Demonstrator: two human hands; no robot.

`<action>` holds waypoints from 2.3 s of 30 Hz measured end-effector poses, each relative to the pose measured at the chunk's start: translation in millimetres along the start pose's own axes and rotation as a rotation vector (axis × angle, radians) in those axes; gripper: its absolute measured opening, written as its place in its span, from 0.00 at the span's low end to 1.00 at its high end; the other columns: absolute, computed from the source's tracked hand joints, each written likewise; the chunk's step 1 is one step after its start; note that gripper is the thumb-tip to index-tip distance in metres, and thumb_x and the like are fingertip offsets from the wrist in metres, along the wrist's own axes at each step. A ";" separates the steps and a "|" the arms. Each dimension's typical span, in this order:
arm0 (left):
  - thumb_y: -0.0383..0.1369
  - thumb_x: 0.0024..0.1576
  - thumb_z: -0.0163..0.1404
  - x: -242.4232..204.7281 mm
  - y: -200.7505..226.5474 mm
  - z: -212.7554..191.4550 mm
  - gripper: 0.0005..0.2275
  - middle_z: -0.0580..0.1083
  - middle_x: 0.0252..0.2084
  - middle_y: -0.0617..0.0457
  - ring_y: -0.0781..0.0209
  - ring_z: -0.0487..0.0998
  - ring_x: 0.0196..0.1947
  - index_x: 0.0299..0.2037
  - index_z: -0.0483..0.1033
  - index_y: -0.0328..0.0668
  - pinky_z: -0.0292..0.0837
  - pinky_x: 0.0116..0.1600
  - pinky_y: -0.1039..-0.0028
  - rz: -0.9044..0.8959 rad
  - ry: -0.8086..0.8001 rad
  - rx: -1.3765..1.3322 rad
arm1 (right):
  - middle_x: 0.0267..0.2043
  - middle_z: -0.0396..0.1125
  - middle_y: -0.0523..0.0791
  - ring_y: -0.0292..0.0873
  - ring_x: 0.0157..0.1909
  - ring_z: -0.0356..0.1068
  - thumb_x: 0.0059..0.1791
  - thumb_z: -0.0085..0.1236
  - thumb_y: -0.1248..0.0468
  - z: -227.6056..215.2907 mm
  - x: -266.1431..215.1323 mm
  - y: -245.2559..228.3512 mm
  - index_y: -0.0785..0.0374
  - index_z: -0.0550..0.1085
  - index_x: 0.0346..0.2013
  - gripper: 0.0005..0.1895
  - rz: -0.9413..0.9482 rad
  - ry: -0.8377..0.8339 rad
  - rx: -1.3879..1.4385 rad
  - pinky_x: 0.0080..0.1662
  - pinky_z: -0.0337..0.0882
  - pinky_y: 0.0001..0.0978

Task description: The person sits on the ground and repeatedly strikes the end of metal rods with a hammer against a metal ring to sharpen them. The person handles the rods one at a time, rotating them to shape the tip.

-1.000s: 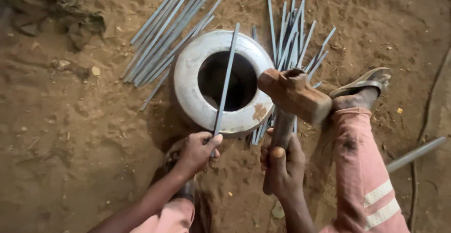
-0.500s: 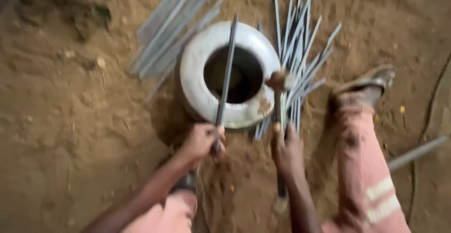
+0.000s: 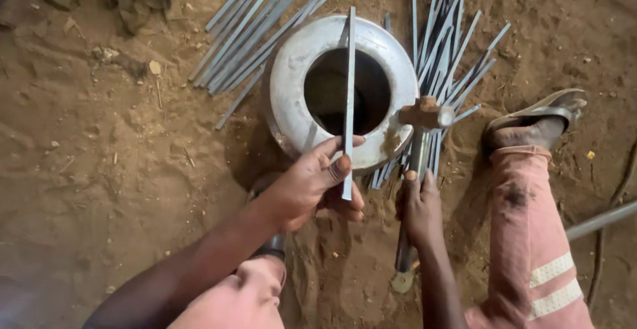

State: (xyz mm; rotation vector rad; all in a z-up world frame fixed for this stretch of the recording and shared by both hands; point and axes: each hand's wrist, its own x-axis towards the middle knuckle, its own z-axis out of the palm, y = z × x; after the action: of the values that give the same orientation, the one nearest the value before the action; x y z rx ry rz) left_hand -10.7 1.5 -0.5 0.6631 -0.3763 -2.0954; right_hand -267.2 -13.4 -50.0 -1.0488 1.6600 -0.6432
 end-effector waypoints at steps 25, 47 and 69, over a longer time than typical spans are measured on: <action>0.43 0.65 0.50 -0.2 5.2 29.7 0.17 0.79 0.31 0.42 0.49 0.84 0.30 0.42 0.72 0.32 0.84 0.38 0.59 -0.041 -0.023 -0.213 | 0.22 0.60 0.41 0.36 0.21 0.60 0.59 0.42 0.53 4.4 -3.0 2.3 0.60 0.64 0.40 0.13 -0.044 0.044 -0.048 0.24 0.63 0.30; 0.41 0.69 0.46 0.0 16.2 49.5 0.18 0.79 0.34 0.38 0.47 0.84 0.33 0.47 0.71 0.26 0.84 0.43 0.57 -0.019 -0.064 -0.370 | 0.38 0.67 0.41 0.33 0.36 0.67 0.59 0.43 0.54 4.7 -1.0 10.2 0.61 0.67 0.52 0.15 -0.124 -0.055 0.169 0.35 0.70 0.27; 0.44 0.64 0.50 24.4 -38.5 -53.8 0.18 0.76 0.24 0.49 0.58 0.79 0.19 0.36 0.77 0.31 0.77 0.25 0.68 0.031 0.469 0.016 | 0.24 0.60 0.40 0.34 0.21 0.60 0.60 0.40 0.50 7.7 -2.1 10.4 0.58 0.65 0.47 0.15 -0.024 0.004 0.098 0.23 0.62 0.28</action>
State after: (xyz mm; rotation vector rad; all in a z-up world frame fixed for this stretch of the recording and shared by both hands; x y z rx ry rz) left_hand -16.2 2.1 -70.8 1.1182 -0.1368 -1.8355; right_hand -263.1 -6.1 -60.1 -0.9987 1.6056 -0.7350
